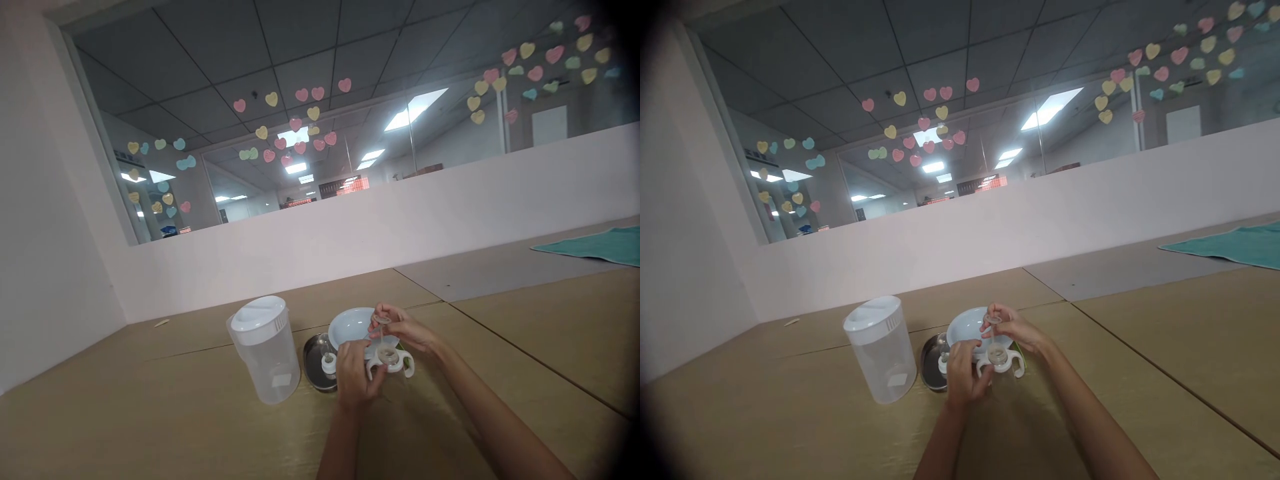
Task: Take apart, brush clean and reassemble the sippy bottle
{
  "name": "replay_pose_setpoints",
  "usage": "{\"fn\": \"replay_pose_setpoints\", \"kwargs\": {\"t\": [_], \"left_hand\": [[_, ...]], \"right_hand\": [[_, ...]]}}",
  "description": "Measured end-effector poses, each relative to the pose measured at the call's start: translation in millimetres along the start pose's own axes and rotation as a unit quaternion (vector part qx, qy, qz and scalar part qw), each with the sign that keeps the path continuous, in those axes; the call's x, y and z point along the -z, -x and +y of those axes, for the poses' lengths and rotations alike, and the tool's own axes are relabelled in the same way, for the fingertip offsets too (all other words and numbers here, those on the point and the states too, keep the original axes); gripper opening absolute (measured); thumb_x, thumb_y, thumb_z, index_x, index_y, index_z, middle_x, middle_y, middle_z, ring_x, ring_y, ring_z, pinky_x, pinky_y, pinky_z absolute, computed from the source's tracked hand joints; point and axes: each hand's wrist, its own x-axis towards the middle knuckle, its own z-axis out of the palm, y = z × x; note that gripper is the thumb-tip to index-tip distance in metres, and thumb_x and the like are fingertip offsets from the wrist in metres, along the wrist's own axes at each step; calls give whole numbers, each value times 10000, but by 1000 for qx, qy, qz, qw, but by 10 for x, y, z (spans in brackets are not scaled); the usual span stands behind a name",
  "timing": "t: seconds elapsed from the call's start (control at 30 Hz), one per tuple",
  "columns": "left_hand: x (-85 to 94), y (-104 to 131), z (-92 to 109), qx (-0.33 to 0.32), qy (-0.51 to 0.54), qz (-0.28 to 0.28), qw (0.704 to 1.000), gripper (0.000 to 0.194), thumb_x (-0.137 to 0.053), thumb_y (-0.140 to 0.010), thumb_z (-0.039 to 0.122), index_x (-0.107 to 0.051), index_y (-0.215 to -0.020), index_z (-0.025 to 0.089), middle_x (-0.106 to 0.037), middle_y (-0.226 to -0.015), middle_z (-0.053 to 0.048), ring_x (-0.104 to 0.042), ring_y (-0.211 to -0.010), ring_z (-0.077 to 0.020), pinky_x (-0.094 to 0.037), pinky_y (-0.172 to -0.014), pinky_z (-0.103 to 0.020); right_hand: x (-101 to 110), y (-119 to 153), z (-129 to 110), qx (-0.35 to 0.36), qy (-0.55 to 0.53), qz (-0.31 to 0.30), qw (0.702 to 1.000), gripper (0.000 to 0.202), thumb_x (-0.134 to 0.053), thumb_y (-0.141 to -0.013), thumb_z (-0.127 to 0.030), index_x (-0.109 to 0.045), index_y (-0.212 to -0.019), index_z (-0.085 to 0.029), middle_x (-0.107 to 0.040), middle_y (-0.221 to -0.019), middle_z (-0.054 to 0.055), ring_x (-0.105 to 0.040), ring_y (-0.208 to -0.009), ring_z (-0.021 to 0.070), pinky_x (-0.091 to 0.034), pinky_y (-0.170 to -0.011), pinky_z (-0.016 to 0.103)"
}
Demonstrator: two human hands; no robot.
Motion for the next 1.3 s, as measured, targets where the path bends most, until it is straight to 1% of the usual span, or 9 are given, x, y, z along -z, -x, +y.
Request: {"fn": "replay_pose_setpoints", "kwargs": {"t": [0.1,0.2,0.3,0.37,0.5,0.73,0.97,1.17,1.3], "left_hand": [[40,7,-166,109,-38,60,991,207,-453,-845,279,-543,-999,173,-619,-940,-79,-563,-892,-212,-412,-802,-345],[43,15,-331,259,-61,117,957,173,-417,-840,207,-534,-965,178,-618,-944,-71,-565,-909,-208,-416,-819,-340],[32,21,-440,379,-64,132,914,221,-411,-789,119,-513,-974,183,-618,-963,-63,-575,-919,-191,-427,-814,-307],[26,27,-477,411,-75,118,901,291,-427,-721,51,-516,-965,183,-621,-966,-62,-578,-929,-194,-422,-824,-304],[17,42,-493,443,-92,64,889,374,-439,-632,-31,-524,-929,181,-625,-947,-58,-581,-943,-190,-409,-831,-283],[43,44,-502,473,-110,-20,874,411,-441,-660,-20,-503,-1008,189,-644,-886,-29,-613,-838,-164,-410,-687,-236],[43,47,-482,453,-156,-60,876,334,-482,-690,36,-537,-988,176,-651,-834,-50,-612,-838,-195,-392,-706,-263],[156,-20,-429,414,-197,-21,889,232,-432,-732,57,-550,-903,160,-635,-799,-79,-603,-814,-233,-388,-722,-313],[219,-70,-377,345,-185,57,918,180,-374,-800,95,-519,-878,168,-609,-835,-72,-580,-835,-216,-402,-760,-323]], "right_hand": [[33,27,15,-16,15,-60,998,292,-723,-605,-142,-493,-779,-186,-599,-779,2,-602,-837,166,-444,-798,325],[57,42,25,-33,21,-96,995,313,-725,-620,-140,-508,-841,-185,-596,-825,15,-593,-873,173,-425,-800,314],[66,51,18,-32,24,-112,993,325,-730,-646,-177,-524,-897,-185,-597,-911,41,-583,-922,178,-410,-855,336],[68,53,13,-34,29,-117,992,331,-727,-663,-199,-530,-929,-185,-598,-959,58,-578,-951,183,-401,-890,358],[66,49,23,-49,39,-130,990,341,-727,-673,-218,-540,-955,-181,-605,-981,71,-576,-977,190,-396,-918,379],[68,48,53,-71,49,-135,987,379,-738,-666,-240,-550,-989,-179,-617,-989,80,-587,-966,192,-411,-904,372],[71,48,59,-68,45,-127,988,392,-737,-671,-251,-551,-1010,-187,-614,-986,75,-590,-957,196,-411,-912,390],[53,61,15,-61,51,-124,989,395,-736,-670,-274,-559,-1010,-179,-616,-977,81,-591,-946,196,-420,-894,381],[25,12,17,-10,87,-48,995,341,-711,-695,-333,-570,-965,-181,-638,-925,68,-593,-901,184,-416,-879,365]]}}
